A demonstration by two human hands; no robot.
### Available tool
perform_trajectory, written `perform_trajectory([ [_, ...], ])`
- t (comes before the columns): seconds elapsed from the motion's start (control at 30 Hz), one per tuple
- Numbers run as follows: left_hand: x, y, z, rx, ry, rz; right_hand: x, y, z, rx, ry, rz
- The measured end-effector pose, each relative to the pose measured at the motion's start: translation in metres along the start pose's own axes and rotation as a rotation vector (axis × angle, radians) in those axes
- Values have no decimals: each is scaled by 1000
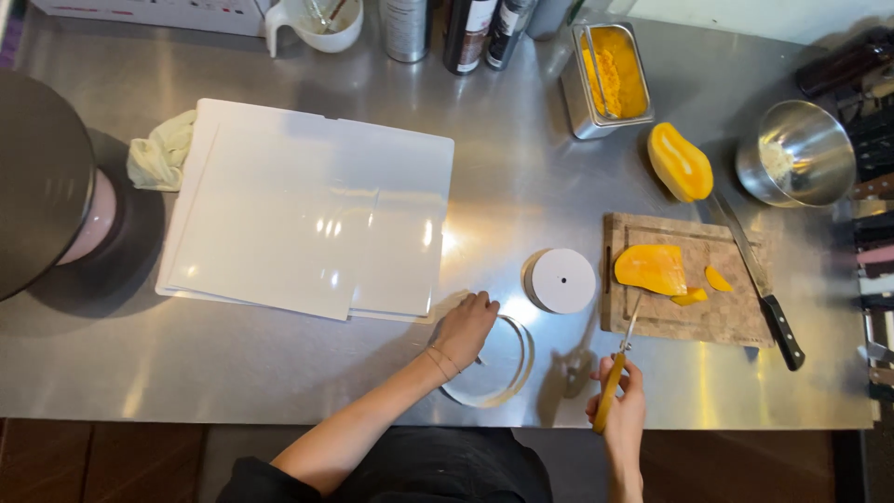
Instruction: The person cuts pieces of clear and white tape using scissors on a countertop, then moves to a stainless steel table to cut a long strip of white tape into a spiral shape. The person handles tape rolls, scissors, and a plastic sheet throughout the clip.
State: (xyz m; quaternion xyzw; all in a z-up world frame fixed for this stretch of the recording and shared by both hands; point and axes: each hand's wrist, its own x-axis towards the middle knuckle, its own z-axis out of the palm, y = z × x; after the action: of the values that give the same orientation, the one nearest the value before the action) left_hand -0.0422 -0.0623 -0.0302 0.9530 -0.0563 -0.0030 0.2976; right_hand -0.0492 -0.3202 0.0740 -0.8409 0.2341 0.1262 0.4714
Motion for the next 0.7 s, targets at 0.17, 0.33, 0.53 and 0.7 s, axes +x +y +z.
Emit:
perform_trajectory([
  [0.17, -12, -67, -143, -153, 318, -77, 4, 9, 10, 13, 20, 1],
  [0.33, -18, -209, -269, 3, 594, -350, 14, -4, 22, -34, 2, -47],
  [0.53, -24, -216, -287, 324, 509, -583, 21, -21, 8, -15, -2, -143],
  [0.7, 17, -67, -210, -172, 730, -198, 50, -2, -31, -253, 120, -369],
])
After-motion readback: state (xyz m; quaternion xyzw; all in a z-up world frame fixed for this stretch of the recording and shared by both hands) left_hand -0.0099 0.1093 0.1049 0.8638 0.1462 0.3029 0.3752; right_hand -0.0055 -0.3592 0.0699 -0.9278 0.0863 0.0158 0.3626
